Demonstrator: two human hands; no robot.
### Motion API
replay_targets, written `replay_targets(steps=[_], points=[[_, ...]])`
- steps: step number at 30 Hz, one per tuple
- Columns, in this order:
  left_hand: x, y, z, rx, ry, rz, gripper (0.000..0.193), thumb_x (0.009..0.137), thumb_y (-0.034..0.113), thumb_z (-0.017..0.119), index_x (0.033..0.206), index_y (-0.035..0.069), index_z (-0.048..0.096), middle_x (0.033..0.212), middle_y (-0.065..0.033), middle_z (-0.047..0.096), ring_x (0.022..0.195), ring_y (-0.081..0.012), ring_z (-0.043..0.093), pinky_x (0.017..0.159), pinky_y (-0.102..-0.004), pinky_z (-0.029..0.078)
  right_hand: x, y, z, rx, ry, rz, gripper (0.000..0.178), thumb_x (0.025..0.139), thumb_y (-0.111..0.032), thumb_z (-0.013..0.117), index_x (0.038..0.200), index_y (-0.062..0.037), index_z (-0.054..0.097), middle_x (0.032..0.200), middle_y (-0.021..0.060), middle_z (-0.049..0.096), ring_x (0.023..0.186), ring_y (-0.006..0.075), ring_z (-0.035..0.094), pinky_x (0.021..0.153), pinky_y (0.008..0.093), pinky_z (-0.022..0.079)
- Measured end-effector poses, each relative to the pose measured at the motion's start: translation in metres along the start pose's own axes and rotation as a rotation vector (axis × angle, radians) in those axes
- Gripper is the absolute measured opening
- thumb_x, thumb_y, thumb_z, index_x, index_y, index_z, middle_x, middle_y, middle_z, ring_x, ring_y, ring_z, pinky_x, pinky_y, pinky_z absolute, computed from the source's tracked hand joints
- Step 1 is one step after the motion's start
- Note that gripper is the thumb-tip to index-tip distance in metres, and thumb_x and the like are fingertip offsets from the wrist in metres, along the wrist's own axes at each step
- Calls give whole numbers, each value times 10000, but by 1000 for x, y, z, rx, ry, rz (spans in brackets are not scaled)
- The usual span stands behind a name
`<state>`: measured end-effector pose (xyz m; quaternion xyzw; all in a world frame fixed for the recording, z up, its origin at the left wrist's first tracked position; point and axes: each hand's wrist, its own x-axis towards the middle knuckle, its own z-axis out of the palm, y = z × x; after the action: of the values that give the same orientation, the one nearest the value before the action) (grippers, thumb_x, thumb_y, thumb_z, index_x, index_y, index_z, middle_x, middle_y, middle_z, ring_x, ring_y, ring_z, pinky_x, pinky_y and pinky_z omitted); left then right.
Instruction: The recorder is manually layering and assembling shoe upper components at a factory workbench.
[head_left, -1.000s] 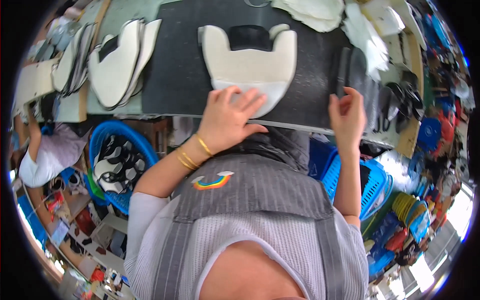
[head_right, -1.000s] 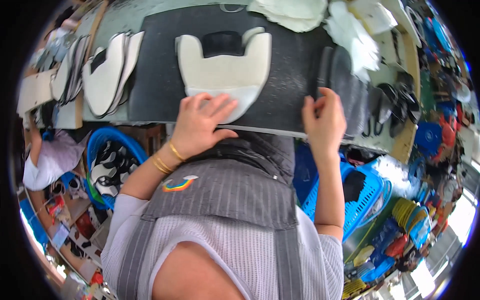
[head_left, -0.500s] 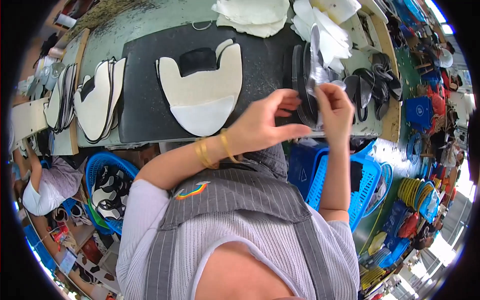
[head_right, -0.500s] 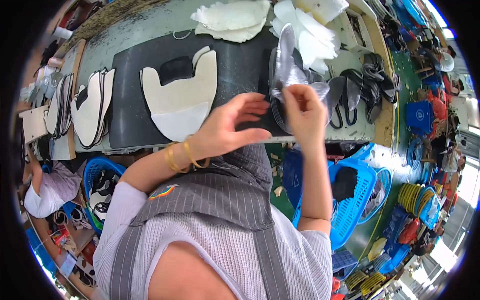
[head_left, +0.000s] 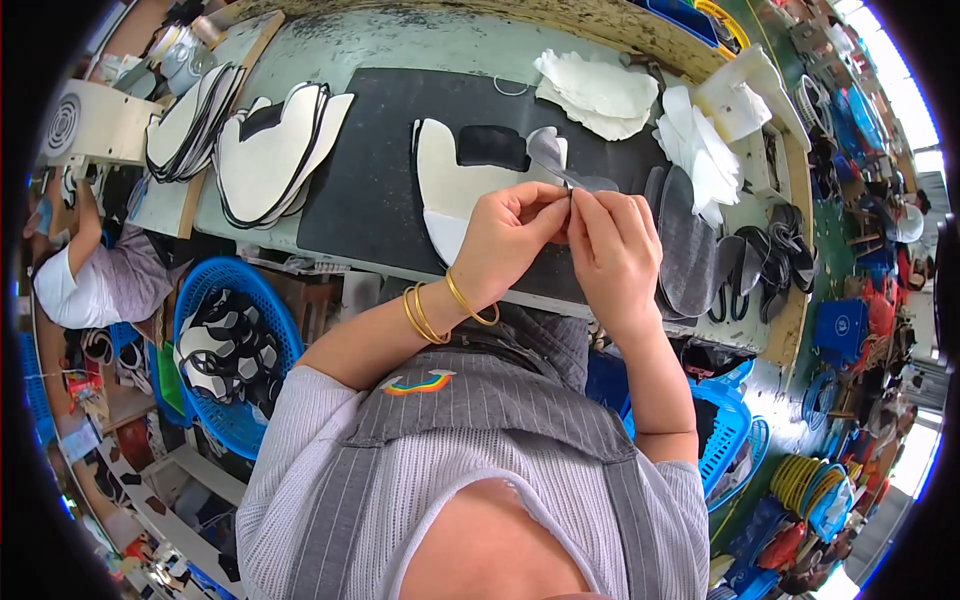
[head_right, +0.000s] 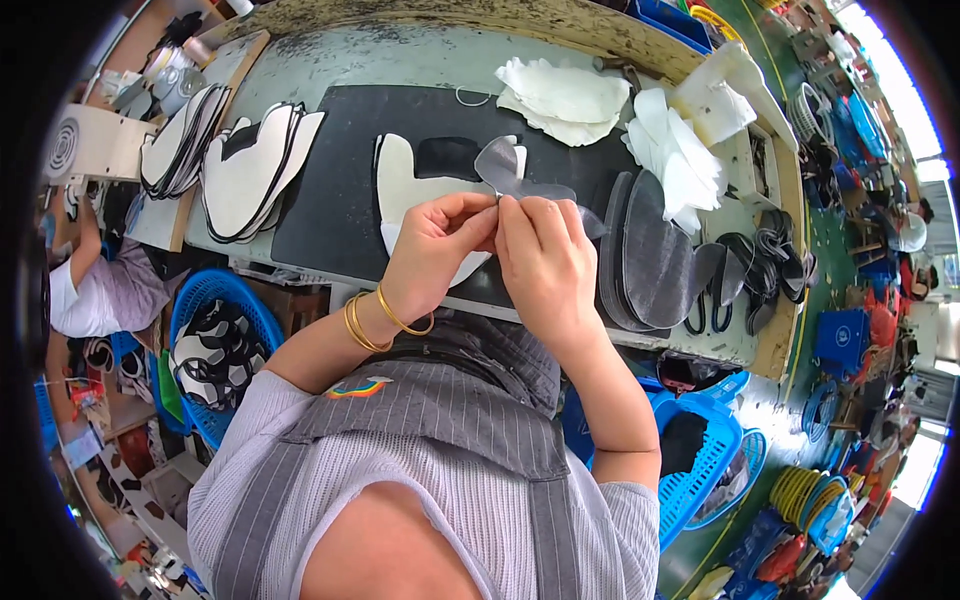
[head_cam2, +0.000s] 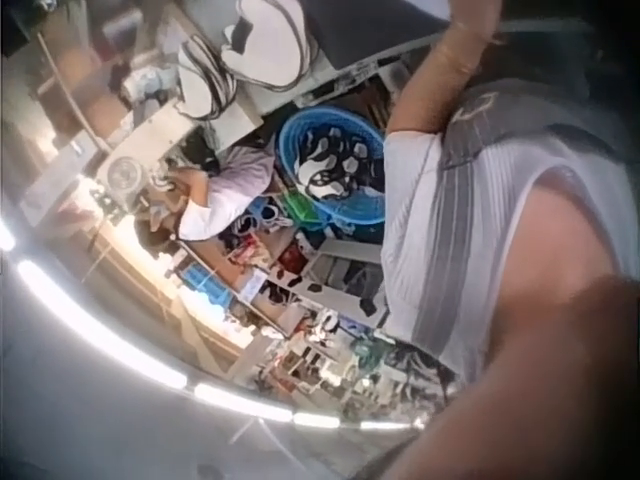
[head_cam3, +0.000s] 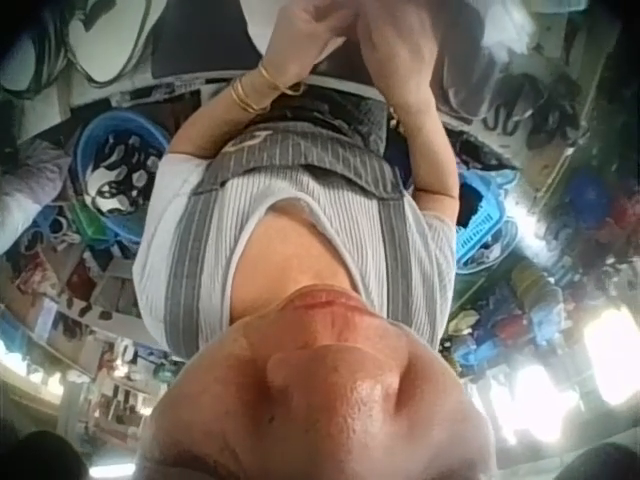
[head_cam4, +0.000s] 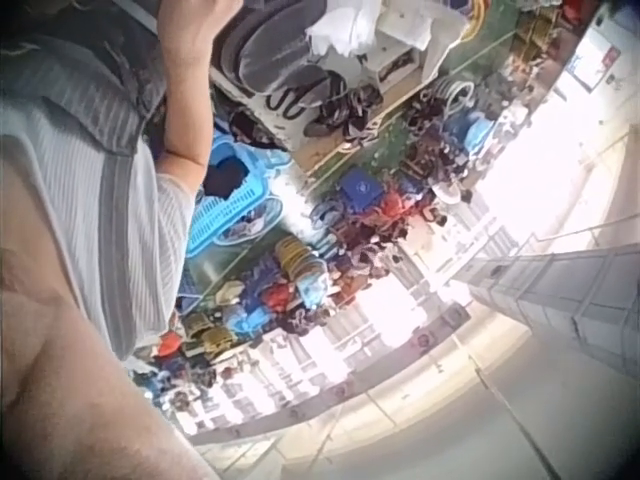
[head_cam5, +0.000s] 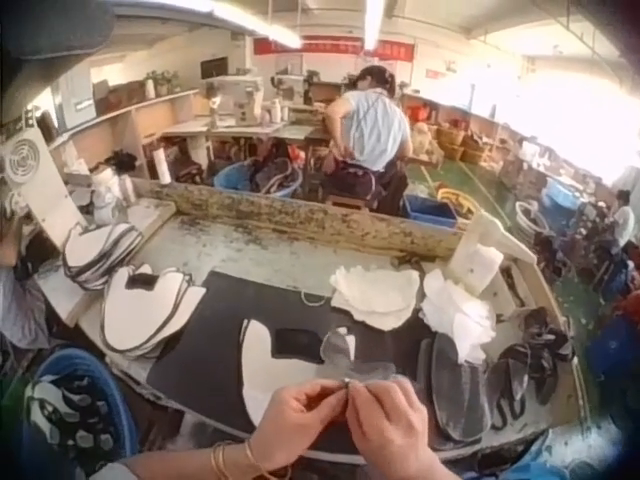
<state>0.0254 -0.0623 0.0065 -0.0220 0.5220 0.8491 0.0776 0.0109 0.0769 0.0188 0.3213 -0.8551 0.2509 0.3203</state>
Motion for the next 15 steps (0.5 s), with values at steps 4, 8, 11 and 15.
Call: replay_targets(steps=[4,8,11,15], points=[[-10,4,-1,-27,-23,121,206,926,78,536,1057,-68,595,933,-111,651,841,-159,650,786,-272,541,9,1,-11,65,-45,-106,315,673,18,686,984,15,636,888,83,578,728,226,564,595,307,491],[-10,9,-3,-88,-54,116,198,928,77,534,1032,-80,596,913,-104,648,825,-155,649,766,-277,550,15,-5,-13,39,-8,-149,344,639,33,682,980,27,639,879,83,581,709,223,567,598,306,495],[-9,7,-8,62,-18,163,182,920,69,546,1017,-74,601,900,-98,651,809,-150,650,745,-268,552,23,-7,-15,25,-91,-173,278,651,20,692,921,28,631,876,87,587,718,228,576,585,305,490],[-17,9,-11,32,-27,112,176,902,58,559,1014,-68,609,905,-87,652,785,-130,643,727,-257,555,22,-19,-18,66,-72,56,156,682,47,685,823,7,634,811,79,600,652,173,587,552,258,475]])
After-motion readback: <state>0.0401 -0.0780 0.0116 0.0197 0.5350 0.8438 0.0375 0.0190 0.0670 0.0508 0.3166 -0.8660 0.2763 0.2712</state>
